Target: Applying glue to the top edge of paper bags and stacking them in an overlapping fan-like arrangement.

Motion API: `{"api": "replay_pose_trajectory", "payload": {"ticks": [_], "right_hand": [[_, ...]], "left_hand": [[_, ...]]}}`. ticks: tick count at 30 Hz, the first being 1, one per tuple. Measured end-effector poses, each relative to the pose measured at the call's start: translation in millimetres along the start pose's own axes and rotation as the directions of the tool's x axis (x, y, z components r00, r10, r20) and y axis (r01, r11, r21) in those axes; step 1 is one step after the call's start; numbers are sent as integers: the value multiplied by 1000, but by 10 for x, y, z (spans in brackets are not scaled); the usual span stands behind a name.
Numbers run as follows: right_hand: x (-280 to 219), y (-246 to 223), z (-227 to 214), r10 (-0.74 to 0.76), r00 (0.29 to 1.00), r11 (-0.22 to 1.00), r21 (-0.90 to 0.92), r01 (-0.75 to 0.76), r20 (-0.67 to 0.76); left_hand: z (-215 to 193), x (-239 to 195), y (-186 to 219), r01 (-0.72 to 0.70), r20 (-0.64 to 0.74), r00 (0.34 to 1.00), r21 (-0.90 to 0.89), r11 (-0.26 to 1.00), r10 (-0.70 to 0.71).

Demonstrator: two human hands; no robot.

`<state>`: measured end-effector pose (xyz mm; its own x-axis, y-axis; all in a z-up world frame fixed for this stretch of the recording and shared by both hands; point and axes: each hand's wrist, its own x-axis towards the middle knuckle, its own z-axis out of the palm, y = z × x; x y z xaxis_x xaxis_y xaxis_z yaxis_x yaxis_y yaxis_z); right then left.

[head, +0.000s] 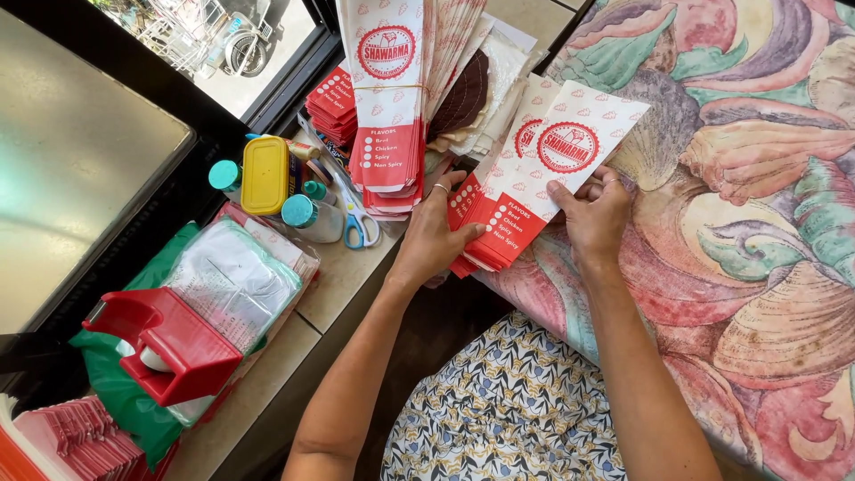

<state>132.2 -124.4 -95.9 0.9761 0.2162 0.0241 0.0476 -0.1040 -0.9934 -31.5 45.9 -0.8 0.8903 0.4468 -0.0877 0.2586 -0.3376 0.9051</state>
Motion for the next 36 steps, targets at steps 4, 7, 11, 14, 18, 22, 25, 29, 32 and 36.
{"api": "replay_pose_trajectory", "payload": {"ticks": [4, 7, 11, 14, 18, 22, 25, 29, 32, 36], "right_hand": [[-21, -20, 29, -10, 1000, 999, 48, 11, -6], [-64, -101, 34, 18, 1000, 991, 135, -15, -23], [-149, -205, 52, 82, 997, 961, 266, -76, -9], [-135, -131, -3, 73, 997, 965, 255, -68, -11], [-184, -180, -150, 108, 990, 967, 240, -82, -95], [-220, -294, -169, 114, 973, 948, 315, -46, -200], [-225, -269, -118, 120, 973, 935, 353, -44, -197], [-269, -469, 31, 280, 948, 928, 296, -227, -151], [-251, -383, 112, 247, 958, 933, 302, -195, -144], [-295, -556, 211, 196, 975, 967, 189, -174, -107]], "left_hand": [[-26, 59, -29, -27, -19, 1000, -152, 988, 25], [65, 119, -165, 4, 5, 1000, -392, 920, -2], [233, 147, -134, 201, 163, 980, -764, 613, -117], [206, 116, -82, 245, 211, 969, -815, 526, -125], [4, 256, -69, 262, 252, 963, -810, 525, -92], [-163, 388, 112, 181, 231, 970, -896, 406, 76], [-205, 470, 307, 138, 218, 948, -939, 315, 233], [-377, 286, 819, 195, 257, 910, -958, 209, 326], [-374, 246, 952, 106, 138, 940, -987, 117, 311], [-444, 200, 1113, 51, 90, 914, -993, 109, 395]]}}
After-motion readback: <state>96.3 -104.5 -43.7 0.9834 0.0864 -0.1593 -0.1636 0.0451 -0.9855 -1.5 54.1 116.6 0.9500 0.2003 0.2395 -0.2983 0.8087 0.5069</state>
